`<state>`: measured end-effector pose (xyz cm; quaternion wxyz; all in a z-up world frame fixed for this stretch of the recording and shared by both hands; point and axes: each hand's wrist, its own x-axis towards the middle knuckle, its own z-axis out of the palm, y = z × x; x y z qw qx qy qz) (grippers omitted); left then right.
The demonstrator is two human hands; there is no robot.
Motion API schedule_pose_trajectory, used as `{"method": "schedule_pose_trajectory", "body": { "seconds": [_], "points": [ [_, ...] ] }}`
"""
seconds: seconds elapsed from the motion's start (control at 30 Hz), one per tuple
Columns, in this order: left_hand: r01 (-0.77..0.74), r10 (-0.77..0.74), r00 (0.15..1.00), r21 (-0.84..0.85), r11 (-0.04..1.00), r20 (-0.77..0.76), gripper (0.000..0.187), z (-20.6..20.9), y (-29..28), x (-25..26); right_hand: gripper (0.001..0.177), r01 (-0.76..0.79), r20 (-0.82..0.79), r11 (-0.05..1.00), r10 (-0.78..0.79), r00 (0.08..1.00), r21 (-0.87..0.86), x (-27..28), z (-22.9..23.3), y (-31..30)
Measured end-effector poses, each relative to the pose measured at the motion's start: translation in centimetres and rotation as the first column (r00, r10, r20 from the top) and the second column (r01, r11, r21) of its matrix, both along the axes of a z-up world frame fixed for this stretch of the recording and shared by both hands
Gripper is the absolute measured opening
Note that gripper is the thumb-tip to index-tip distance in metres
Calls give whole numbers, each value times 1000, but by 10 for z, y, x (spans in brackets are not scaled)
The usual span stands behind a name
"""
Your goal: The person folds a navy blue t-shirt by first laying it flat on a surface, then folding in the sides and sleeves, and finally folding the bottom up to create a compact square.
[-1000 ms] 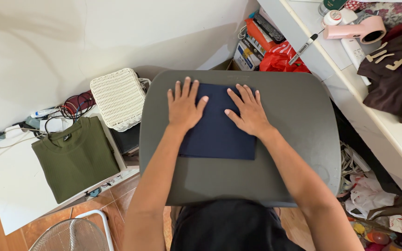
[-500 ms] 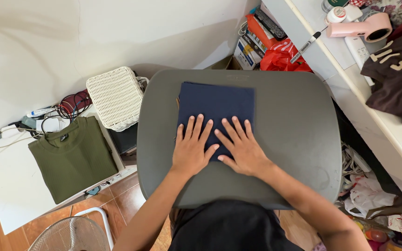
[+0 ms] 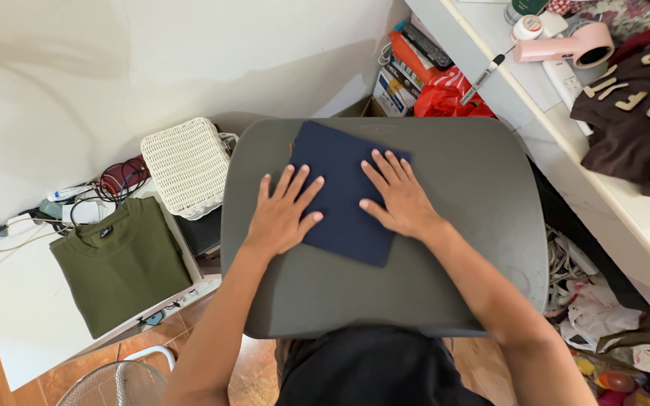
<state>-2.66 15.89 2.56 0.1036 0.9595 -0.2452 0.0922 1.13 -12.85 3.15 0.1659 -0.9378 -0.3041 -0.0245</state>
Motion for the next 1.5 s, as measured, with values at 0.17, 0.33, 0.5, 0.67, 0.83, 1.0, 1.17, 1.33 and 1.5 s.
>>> {"method": "schedule_pose_trajectory", "body": {
  "seconds": [0.17, 0.33, 0.5, 0.67, 0.83, 1.0, 1.17, 1.33, 1.5],
  "points": [
    [-136, 136, 991, -15, 991, 17, 58, -23, 27, 32, 77, 27, 36, 995, -23, 999, -97, -34, 7, -4],
    [-259, 255, 958, 11, 966, 133, 53, -31, 37, 70, 70, 27, 199, 999, -32, 979, 31, -69, 14, -3],
    [-371, 377, 916, -68, 926, 138, 53, -17, -6, 68, 38, 100, 103, 987, -113, 988, 124, -74, 5, 6],
    [-187, 171, 982, -262, 947, -82, 70, 1, -93, -13, 22, 77, 205, 943, -150, 967, 324, -16, 5, 9],
    [-83, 61, 990, -172, 982, -129, 96, 4, -108, -50, 41, -112, 133, 973, 86, 987, 200, 38, 0, 27],
    [-52, 28, 985, -137, 989, -172, 100, -1, -100, -46, 59, -232, 32, 972, 230, 973, 49, 70, -13, 50],
    [1, -11, 994, -92, 996, -106, 94, -1, -93, -43, 65, -138, -8, 991, 138, 990, 0, 89, -18, 57],
    [75, -76, 995, -17, 997, -65, 79, 2, -68, -42, 63, -36, 89, 996, 42, 995, -77, 81, -17, 49],
    [114, -111, 992, 41, 993, -57, 73, 5, -41, -41, 65, 136, 189, 978, -105, 976, -160, 56, -18, 23]
  ]
}}
